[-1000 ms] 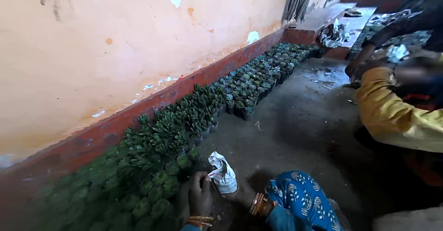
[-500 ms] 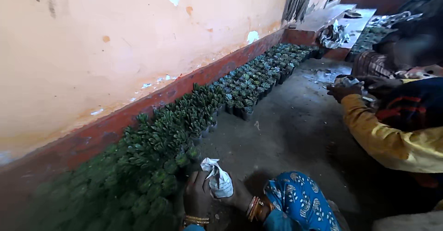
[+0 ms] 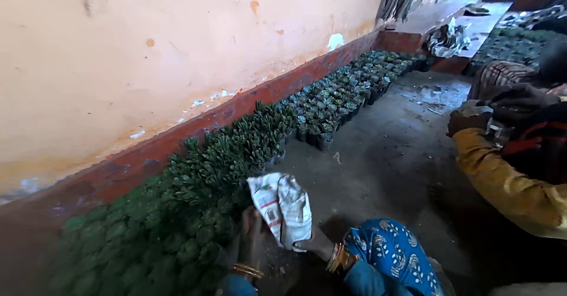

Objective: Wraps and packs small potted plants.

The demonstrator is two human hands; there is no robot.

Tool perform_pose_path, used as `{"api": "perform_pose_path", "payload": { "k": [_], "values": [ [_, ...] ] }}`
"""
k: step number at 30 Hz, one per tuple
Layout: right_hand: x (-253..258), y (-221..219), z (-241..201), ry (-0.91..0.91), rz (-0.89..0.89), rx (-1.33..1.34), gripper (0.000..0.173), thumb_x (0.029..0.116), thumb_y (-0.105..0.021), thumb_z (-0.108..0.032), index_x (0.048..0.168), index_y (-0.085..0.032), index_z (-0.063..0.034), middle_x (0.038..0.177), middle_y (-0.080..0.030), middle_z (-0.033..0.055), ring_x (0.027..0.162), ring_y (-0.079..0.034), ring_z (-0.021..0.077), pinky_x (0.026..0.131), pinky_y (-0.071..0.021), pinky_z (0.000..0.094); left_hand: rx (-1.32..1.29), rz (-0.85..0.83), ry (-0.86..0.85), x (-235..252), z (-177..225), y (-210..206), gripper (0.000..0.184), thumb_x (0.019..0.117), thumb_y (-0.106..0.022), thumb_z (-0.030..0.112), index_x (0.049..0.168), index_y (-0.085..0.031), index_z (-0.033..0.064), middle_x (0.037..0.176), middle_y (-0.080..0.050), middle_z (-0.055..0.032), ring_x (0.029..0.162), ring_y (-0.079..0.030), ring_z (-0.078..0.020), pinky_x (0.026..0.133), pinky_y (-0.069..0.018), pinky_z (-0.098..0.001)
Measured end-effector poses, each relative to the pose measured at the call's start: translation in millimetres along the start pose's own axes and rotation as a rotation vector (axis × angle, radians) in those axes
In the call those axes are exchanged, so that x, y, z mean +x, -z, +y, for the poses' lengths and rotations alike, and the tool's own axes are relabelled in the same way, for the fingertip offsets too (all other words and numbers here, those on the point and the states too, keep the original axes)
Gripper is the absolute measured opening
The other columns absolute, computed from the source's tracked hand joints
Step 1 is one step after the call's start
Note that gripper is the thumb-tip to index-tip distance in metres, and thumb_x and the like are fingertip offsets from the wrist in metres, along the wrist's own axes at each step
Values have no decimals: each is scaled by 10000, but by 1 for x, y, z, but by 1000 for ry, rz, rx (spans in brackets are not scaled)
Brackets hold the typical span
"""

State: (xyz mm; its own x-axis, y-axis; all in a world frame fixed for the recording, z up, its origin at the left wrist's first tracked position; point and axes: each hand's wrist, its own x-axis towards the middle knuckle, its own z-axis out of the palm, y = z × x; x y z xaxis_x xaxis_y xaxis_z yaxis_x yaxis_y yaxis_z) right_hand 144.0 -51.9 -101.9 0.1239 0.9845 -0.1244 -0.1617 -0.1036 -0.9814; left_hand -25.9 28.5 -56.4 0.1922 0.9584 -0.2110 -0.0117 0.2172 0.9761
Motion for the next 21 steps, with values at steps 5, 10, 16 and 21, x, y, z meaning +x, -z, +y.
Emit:
{"api": "perform_pose_path", "payload": {
  "k": [5, 10, 16, 21],
  "values": [
    [12, 14, 6, -10, 61, 43, 805, 693, -832, -176, 1350, -441, 79, 1131, -687, 41, 1021, -665, 26, 940, -550, 225, 243, -212, 73, -10, -15, -25, 401, 1067, -509, 223, 1351, -559, -56, 1252, -649, -219, 1090, -697, -264, 914, -606, -437],
    [12, 10, 10, 84, -67, 220, 949, 638, -915, -418, 1315, -409, 15, 1081, -695, -41, 980, -680, 11, 903, -572, 234, 384, 18, -17, 3, -11, -11, 316, 1082, -453, 147, 1137, -663, -83, 1017, -702, -205, 953, -693, -251, 901, -554, -441],
    [21, 11, 15, -97, -48, 447, 937, 810, -779, -263, 1508, -211, 0, 1235, -628, 111, 1052, -695, 209, 907, -611, 402, 777, 110, -374, -11, -7, -14, 295, 1014, -499, 70, 1208, -707, -9, 1071, -742, -212, 999, -725, -369, 916, -547, -587],
    [20, 10, 14, -237, 236, 105, 168, 962, -657, -64, 1097, -663, 36, 893, -701, 42, 793, -653, 68, 756, -552, 248, 677, -126, -231, -15, -10, -24, 326, 1045, -455, 107, 1254, -670, -22, 1084, -728, -193, 998, -715, -293, 930, -559, -487]
  ]
}}
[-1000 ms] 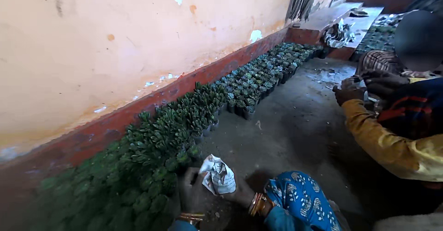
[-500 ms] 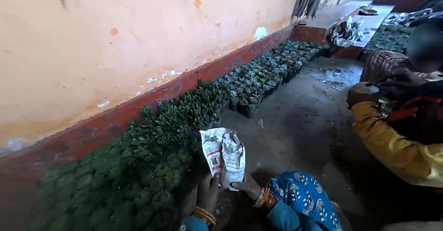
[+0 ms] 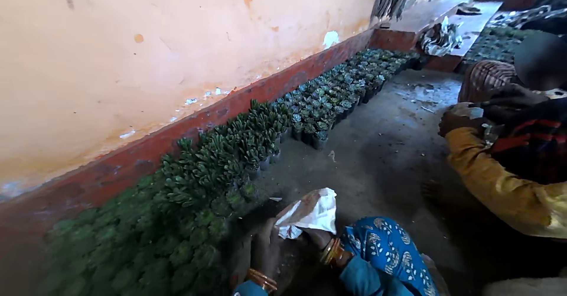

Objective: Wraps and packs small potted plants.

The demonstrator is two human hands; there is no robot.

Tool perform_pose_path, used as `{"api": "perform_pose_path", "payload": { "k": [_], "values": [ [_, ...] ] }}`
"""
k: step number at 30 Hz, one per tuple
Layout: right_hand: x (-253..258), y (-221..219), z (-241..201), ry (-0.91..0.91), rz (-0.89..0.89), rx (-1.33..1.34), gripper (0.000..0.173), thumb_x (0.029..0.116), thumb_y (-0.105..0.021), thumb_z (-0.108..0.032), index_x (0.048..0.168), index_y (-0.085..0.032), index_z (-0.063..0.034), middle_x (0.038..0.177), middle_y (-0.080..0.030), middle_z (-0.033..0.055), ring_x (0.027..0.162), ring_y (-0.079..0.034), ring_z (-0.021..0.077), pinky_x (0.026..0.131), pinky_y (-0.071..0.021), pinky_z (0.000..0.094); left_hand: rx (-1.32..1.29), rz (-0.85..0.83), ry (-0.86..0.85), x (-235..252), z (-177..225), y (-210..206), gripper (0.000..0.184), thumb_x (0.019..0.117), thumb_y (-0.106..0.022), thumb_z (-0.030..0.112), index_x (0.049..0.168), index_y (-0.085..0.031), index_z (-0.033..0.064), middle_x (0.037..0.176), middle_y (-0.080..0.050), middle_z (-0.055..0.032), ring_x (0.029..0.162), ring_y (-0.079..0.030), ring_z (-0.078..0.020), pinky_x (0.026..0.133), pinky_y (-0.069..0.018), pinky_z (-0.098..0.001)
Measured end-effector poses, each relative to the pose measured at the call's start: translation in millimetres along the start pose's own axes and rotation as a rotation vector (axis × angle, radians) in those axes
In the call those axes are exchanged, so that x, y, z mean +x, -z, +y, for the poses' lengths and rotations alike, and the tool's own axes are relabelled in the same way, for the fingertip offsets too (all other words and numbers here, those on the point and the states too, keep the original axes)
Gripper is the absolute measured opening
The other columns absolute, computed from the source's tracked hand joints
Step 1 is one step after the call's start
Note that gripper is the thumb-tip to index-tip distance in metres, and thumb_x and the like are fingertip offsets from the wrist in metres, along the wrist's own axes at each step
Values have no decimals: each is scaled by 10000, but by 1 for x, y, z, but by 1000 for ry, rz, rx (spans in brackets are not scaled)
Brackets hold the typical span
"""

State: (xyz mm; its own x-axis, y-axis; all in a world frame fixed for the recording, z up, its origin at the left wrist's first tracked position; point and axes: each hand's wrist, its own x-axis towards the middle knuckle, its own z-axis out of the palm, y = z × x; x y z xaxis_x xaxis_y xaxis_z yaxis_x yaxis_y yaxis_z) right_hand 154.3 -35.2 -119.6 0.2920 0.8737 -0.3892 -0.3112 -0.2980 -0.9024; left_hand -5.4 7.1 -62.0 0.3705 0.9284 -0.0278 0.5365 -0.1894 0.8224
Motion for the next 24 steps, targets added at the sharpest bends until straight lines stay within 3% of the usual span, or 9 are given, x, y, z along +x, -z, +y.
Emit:
{"api": "perform_pose_path", "payload": {
  "k": [3, 5, 9, 12, 15, 18, 20, 22, 24],
  "values": [
    [3, -3, -3, 56, -36, -61, 589, 835, -798, -156, 1320, -526, 40, 1081, -695, 106, 945, -694, 123, 853, -592, 298, -191, 158, 142, 10, -15, 0, 358, 1077, -416, 143, 1266, -628, -76, 1119, -691, -243, 1014, -697, -309, 927, -559, -496],
    [2, -10, -4, 60, -50, -48, 738, 754, -847, -228, 1351, -495, 25, 1109, -695, 114, 965, -703, 139, 864, -598, 313, -186, 258, 238, 15, -20, 3, 367, 1093, -416, 169, 1274, -622, -74, 1135, -685, -253, 1022, -691, -327, 932, -548, -509],
    [-2, -17, -3, 125, -46, -17, 785, 697, -874, -194, 1351, -501, 30, 1148, -691, 97, 1034, -682, 102, 918, -576, 282, -200, 339, 329, 21, -34, 6, 317, 1072, -470, 86, 1298, -599, -94, 1240, -652, -287, 1169, -650, -370, 1037, -506, -528],
    [0, -15, 3, 199, -87, 46, 847, 648, -886, -151, 1362, -475, 50, 1172, -689, 96, 1072, -676, 99, 947, -570, 273, -391, 424, 294, 30, -61, -7, 309, 1048, -502, 76, 1276, -588, -114, 1235, -658, -254, 1153, -652, -272, 1023, -521, -397],
    [-2, -12, 4, 193, -135, 140, 795, 653, -863, -134, 1330, -481, 32, 1103, -699, 67, 995, -689, 93, 891, -584, 268, -560, 427, 236, 33, -77, -18, 324, 1061, -438, 68, 1292, -535, -138, 1223, -630, -276, 1123, -641, -262, 983, -533, -357],
    [-2, -9, 2, 132, -132, 333, 632, 698, -838, -136, 1219, -505, -4, 949, -716, 50, 835, -714, 131, 767, -612, 312, -483, 335, 276, 24, -34, -2, 301, 1066, -462, 35, 1298, -558, -130, 1230, -640, -274, 1119, -654, -272, 988, -536, -398],
    [2, -4, 1, 120, -66, 301, 640, 725, -808, -168, 1243, -474, 3, 951, -696, 60, 813, -706, 131, 740, -611, 313, -353, 253, 125, 21, -23, 7, 372, 1005, -521, 14, 1354, -518, -115, 1293, -616, -269, 1191, -624, -294, 1030, -506, -435],
    [7, 5, 1, 134, -25, 113, 774, 741, -808, -223, 1365, -433, 40, 1109, -678, 95, 963, -694, 118, 853, -598, 298, -175, 211, -124, 20, -24, 5, 672, 819, -690, 64, 1424, -445, -99, 1398, -567, -255, 1300, -564, -322, 1090, -477, -452],
    [4, 7, -3, 123, -34, -65, 767, 770, -813, -209, 1384, -449, 73, 1185, -664, 125, 1051, -660, 101, 941, -551, 284, 52, 223, -271, 14, -15, 0, 851, 691, -834, 158, 1438, -484, -52, 1428, -558, -234, 1326, -539, -380, 1115, -445, -522]
  ]
}}
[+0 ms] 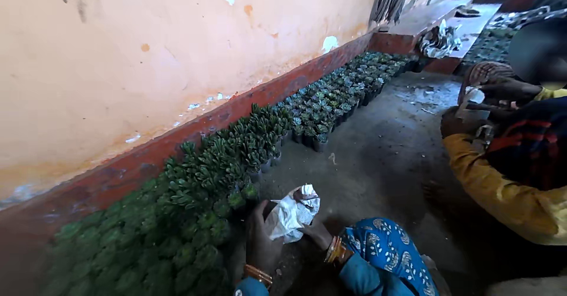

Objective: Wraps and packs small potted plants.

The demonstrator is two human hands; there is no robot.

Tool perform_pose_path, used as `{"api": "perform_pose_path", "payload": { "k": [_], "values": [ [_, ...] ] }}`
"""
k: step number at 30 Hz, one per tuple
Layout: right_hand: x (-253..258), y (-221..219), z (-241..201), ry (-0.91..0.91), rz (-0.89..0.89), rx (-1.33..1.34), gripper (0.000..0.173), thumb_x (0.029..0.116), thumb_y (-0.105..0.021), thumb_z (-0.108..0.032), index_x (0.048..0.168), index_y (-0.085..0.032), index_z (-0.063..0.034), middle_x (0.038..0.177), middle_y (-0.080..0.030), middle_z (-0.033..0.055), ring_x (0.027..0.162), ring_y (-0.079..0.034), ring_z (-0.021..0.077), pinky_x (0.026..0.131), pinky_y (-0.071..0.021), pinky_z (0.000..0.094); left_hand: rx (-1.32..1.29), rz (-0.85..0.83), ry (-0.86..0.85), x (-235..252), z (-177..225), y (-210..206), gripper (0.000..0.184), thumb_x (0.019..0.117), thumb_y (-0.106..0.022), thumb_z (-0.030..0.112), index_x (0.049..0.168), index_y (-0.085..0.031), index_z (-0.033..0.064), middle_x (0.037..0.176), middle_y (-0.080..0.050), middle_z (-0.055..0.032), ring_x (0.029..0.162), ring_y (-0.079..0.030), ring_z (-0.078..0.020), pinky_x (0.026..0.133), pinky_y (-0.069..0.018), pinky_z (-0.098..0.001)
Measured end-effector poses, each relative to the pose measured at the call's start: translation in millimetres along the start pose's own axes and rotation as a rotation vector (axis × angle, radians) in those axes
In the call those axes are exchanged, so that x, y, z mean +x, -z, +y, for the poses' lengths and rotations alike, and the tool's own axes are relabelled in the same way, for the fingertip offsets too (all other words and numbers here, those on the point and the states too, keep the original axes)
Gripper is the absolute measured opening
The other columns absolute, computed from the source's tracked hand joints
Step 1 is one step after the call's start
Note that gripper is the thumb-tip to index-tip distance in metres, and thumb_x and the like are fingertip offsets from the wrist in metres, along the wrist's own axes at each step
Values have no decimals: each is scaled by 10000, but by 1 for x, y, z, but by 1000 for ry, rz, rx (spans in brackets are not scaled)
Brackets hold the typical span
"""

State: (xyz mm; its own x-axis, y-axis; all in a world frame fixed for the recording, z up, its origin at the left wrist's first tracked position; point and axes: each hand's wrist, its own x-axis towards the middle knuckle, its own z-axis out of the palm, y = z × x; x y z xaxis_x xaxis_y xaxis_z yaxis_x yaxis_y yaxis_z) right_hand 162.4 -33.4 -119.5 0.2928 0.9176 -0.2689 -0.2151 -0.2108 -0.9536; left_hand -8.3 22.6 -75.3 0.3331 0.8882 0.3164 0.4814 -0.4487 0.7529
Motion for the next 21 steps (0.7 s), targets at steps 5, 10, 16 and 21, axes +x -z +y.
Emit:
{"api": "perform_pose_path", "payload": {
  "k": [5, 10, 16, 21],
  "values": [
    [1, -8, 12, 7, -285, -184, 780, 714, -875, -193, 1359, -504, 42, 1204, -688, 90, 1099, -666, 85, 1000, -544, 282, 125, 125, -17, -4, 12, 3, 564, 868, -758, 174, 1363, -589, -37, 1241, -696, -209, 1107, -701, -351, 970, -555, -536],
    [-13, -8, 17, 32, -567, 319, 634, 717, -838, -152, 1260, -516, -92, 1085, -733, -20, 1002, -709, 100, 910, -588, 339, 63, 136, 331, 13, 5, 26, 461, 967, -683, 170, 1355, -580, -56, 1187, -694, -260, 1122, -680, -392, 1019, -500, -564],
    [-9, 0, 23, 61, -576, 533, 512, 714, -855, -228, 1169, -627, -165, 1044, -752, -34, 975, -717, 96, 892, -591, 339, 223, -208, 660, 21, -1, 12, 511, 1016, -625, 244, 1473, -493, 57, 1274, -663, -236, 1197, -644, -386, 1052, -481, -543],
    [-4, -3, 17, 125, -445, 704, 683, 742, -891, -324, 1280, -530, -105, 1115, -732, 31, 1034, -708, 155, 929, -585, 388, -185, -31, 575, 11, -18, 2, 556, 1028, -603, 207, 1476, -419, -65, 1394, -564, -282, 1302, -566, -348, 1122, -437, -477]
  ]
}}
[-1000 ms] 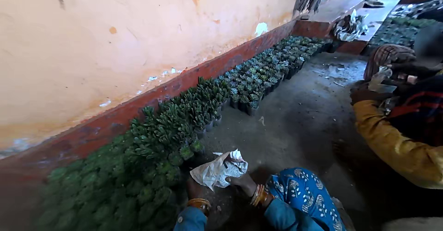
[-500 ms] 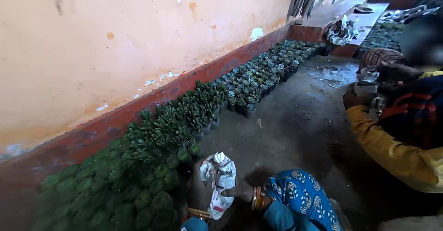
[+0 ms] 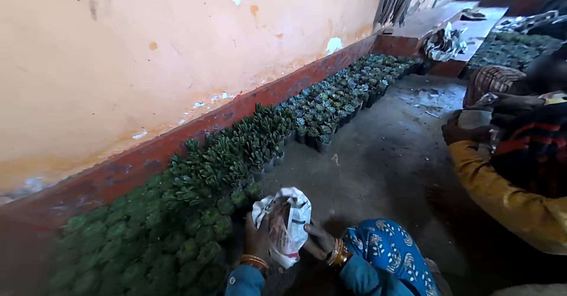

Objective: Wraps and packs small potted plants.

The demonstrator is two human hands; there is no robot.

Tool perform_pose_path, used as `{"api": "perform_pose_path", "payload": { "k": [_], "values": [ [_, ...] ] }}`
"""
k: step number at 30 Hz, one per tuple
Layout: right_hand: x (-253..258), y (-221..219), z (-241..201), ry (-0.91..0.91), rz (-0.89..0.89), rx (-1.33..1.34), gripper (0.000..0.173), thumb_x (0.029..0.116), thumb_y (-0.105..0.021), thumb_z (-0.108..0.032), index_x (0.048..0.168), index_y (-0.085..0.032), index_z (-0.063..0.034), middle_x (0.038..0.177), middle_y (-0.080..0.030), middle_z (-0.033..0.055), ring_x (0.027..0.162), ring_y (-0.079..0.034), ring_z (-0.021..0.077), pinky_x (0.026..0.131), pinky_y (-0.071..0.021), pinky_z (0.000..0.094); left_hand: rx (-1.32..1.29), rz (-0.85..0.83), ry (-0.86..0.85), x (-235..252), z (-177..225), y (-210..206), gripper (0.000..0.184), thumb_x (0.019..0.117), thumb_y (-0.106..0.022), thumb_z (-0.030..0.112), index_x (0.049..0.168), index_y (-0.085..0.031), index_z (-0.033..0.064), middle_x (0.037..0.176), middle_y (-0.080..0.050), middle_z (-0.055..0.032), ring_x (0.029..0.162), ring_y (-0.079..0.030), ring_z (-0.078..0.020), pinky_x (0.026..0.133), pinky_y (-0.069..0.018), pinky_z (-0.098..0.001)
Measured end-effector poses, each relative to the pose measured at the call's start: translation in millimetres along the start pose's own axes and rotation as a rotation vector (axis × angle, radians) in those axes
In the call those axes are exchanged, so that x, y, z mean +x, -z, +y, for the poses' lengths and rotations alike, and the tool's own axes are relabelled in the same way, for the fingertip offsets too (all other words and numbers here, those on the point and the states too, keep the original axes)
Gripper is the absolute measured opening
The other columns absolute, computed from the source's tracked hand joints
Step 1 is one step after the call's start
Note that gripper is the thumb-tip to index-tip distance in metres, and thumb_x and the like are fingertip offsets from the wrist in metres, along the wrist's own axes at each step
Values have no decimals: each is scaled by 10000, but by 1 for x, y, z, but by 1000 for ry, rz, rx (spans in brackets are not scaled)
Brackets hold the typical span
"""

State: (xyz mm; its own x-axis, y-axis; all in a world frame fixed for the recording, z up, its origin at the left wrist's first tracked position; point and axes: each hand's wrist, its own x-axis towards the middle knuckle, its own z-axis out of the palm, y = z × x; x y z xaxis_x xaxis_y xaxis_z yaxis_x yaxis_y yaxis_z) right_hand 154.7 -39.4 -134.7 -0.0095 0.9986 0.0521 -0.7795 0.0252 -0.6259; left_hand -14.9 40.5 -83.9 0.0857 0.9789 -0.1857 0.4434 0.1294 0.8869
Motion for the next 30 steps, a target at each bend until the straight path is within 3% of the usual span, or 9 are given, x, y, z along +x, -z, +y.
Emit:
{"api": "perform_pose_path", "payload": {
  "k": [4, 8, 12, 16, 19, 22, 24, 27, 30],
  "values": [
    [8, 0, -1, 128, 181, 35, 786, 753, -866, -248, 1345, -388, -47, 1140, -691, 79, 1044, -695, 175, 929, -585, 391, -328, -215, 191, -23, 15, 0, 558, 1069, -526, 318, 1500, -395, -11, 1414, -534, -265, 1245, -582, -368, 969, -529, -540],
    [8, -7, 7, 54, 399, -190, 786, 702, -863, -249, 1302, -430, 15, 1028, -707, 86, 904, -720, 157, 810, -620, 341, -39, -223, -28, -29, 4, -16, 428, 963, -691, 295, 1253, -654, -18, 1111, -726, -168, 1028, -714, -236, 949, -568, -437],
    [14, -4, 11, 125, 586, -258, 773, 704, -819, -200, 1320, -426, 52, 1006, -698, 136, 853, -726, 188, 754, -632, 355, 105, -215, -84, -27, 6, -18, 307, 1017, -613, 284, 1062, -730, 3, 944, -730, -138, 883, -711, -234, 867, -564, -455],
    [22, -2, 2, 221, 688, -221, 786, 739, -773, -224, 1362, -380, 52, 1026, -673, 155, 856, -715, 201, 743, -629, 375, -27, -225, 2, -23, 11, -18, 333, 1077, -501, 227, 1148, -683, -44, 1055, -712, -189, 955, -720, -257, 880, -595, -442],
    [17, -3, -3, 226, 601, -109, 678, 779, -746, -235, 1295, -395, 31, 970, -674, 112, 829, -707, 169, 742, -622, 341, -315, -119, 126, -19, 13, -18, 378, 1112, -404, 190, 1265, -591, -100, 1173, -656, -258, 987, -711, -275, 862, -603, -429],
    [9, -7, -4, 161, 377, 88, 724, 649, -934, -264, 1165, -481, -33, 924, -719, 87, 818, -731, 181, 767, -631, 359, -557, -17, 259, -16, 16, -16, 416, 1123, -370, 201, 1384, -485, -101, 1319, -557, -307, 1063, -670, -326, 862, -590, -452],
    [5, -7, -5, 111, 264, 189, 658, 618, -964, -248, 1106, -567, -55, 939, -738, 99, 853, -742, 208, 805, -629, 390, -641, 2, 344, -17, 20, -15, 425, 1124, -367, 203, 1437, -429, -77, 1362, -523, -311, 1082, -652, -343, 859, -577, -458],
    [2, -3, -9, 92, 156, 208, 542, 663, -944, -238, 1084, -643, -76, 970, -752, 93, 892, -745, 202, 840, -622, 389, -734, -104, 369, -23, 24, -16, 481, 1133, -297, 295, 1501, -367, -8, 1409, -498, -285, 1094, -651, -355, 847, -581, -468],
    [0, -5, -12, 115, 189, 25, 599, 679, -918, -222, 1145, -568, -83, 979, -740, 38, 906, -727, 148, 851, -607, 360, -732, -264, 312, -30, 26, -15, 585, 1121, -254, 418, 1558, -294, 30, 1479, -461, -274, 1194, -619, -369, 910, -563, -507]
  ]
}}
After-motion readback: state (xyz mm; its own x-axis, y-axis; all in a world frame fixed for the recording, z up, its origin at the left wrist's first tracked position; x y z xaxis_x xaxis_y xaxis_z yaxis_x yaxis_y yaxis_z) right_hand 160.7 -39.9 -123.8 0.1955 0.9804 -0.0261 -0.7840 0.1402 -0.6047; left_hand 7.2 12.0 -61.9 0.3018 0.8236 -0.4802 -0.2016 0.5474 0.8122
